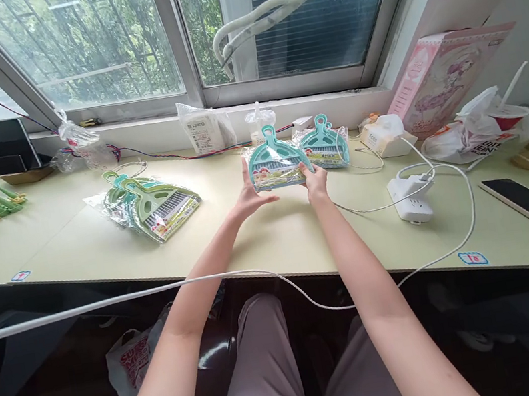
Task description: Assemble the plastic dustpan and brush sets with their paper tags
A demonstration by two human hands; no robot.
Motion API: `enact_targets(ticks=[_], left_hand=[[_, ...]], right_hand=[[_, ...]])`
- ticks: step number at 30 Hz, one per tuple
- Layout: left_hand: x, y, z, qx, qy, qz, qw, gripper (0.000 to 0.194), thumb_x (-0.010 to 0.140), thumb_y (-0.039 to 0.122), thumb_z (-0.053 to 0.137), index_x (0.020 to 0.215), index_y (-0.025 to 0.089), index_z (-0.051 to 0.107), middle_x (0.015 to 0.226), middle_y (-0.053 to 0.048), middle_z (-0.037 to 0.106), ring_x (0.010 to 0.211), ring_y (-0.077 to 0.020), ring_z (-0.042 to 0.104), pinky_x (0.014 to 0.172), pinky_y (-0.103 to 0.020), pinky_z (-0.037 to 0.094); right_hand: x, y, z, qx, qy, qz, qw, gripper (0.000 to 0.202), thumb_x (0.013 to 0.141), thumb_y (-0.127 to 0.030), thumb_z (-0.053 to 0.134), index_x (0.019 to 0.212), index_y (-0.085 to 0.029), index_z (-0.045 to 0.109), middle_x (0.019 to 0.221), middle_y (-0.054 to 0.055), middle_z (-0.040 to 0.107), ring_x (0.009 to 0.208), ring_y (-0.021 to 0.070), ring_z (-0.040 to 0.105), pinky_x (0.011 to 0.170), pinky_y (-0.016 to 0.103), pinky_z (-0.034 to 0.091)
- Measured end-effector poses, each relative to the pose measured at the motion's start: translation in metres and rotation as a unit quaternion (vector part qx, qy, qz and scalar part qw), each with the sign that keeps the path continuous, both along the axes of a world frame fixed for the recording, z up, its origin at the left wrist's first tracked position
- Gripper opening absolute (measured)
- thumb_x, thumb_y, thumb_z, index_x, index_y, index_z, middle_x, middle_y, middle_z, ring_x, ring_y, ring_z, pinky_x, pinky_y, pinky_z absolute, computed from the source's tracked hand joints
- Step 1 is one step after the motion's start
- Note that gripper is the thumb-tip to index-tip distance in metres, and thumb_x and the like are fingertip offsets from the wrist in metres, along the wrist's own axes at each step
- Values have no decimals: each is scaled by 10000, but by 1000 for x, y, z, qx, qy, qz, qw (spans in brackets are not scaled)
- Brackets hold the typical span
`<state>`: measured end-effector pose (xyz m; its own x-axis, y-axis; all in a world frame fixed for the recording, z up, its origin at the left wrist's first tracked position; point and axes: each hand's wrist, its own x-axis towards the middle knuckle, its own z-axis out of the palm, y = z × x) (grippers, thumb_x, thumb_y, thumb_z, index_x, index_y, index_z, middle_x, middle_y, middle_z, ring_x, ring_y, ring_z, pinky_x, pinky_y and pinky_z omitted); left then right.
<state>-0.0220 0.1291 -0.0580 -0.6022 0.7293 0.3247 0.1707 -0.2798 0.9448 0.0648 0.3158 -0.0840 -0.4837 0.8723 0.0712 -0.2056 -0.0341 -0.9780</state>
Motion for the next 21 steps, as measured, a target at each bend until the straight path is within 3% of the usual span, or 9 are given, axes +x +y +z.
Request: enact_targets(ticks=[2, 4, 6, 8, 12, 15, 18, 21], left_hand=[[2, 5, -2, 6, -24, 86, 996, 1280, 591, 251, 878, 1548, 286, 28, 1370, -122, 545, 1228, -272, 560, 963, -360, 516], [-2, 4, -1, -8, -70, 142, 987, 973, 683, 304, 814, 1491, 226, 278, 1271, -122, 609, 1144, -275, 609, 899, -385, 555], [-7, -4, 2, -41, -111, 154, 981, 659, 705, 312, 781, 1287, 147, 520, 1136, -129, 664, 1037, -277, 650, 829, -411, 584], [-10, -16, 6, -78, -129, 149, 977, 463, 667, 291, 795, 1052, 110, 614, 990, -122, 691, 946, -271, 669, 784, -418, 595], [-5, -42, 11, -98, -107, 140, 979, 438, 579, 231, 838, 927, 124, 595, 872, -79, 685, 817, -232, 671, 729, -409, 597], [6, -62, 9, -82, -104, 159, 978, 448, 596, 228, 829, 942, 136, 562, 880, -74, 678, 777, -213, 662, 706, -393, 591], [14, -90, 1, -49, -110, 230, 966, 444, 656, 235, 791, 1011, 156, 535, 953, -86, 676, 840, -218, 662, 731, -369, 585], [9, -129, -11, -41, -116, 351, 928, 489, 723, 247, 744, 1131, 200, 480, 1072, -87, 660, 968, -221, 648, 802, -354, 572]], right_hand=[[-2, -5, 1, 5, 12, 26, 1000, 476, 672, -583, 710, 910, -177, 642, 826, 29, 668, 768, 137, 632, 578, 222, 532], [-3, -11, 1, 6, 31, 68, 997, 482, 659, -596, 725, 872, -173, 636, 805, 25, 664, 769, 141, 634, 600, 232, 541], [-2, -15, 1, 0, 51, 120, 991, 483, 637, -592, 755, 832, -168, 632, 785, 24, 663, 750, 143, 635, 628, 251, 552], [-1, -17, 0, -6, 64, 170, 983, 491, 604, -581, 793, 810, -165, 634, 768, 25, 668, 734, 152, 642, 655, 277, 562], [1, -22, -1, 3, 67, 252, 965, 552, 564, -616, 822, 842, -167, 660, 820, 58, 707, 803, 208, 677, 712, 331, 575], [4, -31, 4, 23, 47, 307, 950, 619, 640, -709, 728, 961, -183, 675, 975, 87, 724, 936, 239, 683, 764, 347, 577], [8, -40, 10, 56, 23, 322, 945, 624, 784, -741, 559, 1152, -242, 632, 1216, 78, 668, 1108, 235, 640, 813, 338, 570], [10, -43, 12, 60, 6, 310, 949, 528, 877, -665, 491, 1209, -270, 601, 1345, 63, 595, 1148, 214, 623, 800, 312, 569]])
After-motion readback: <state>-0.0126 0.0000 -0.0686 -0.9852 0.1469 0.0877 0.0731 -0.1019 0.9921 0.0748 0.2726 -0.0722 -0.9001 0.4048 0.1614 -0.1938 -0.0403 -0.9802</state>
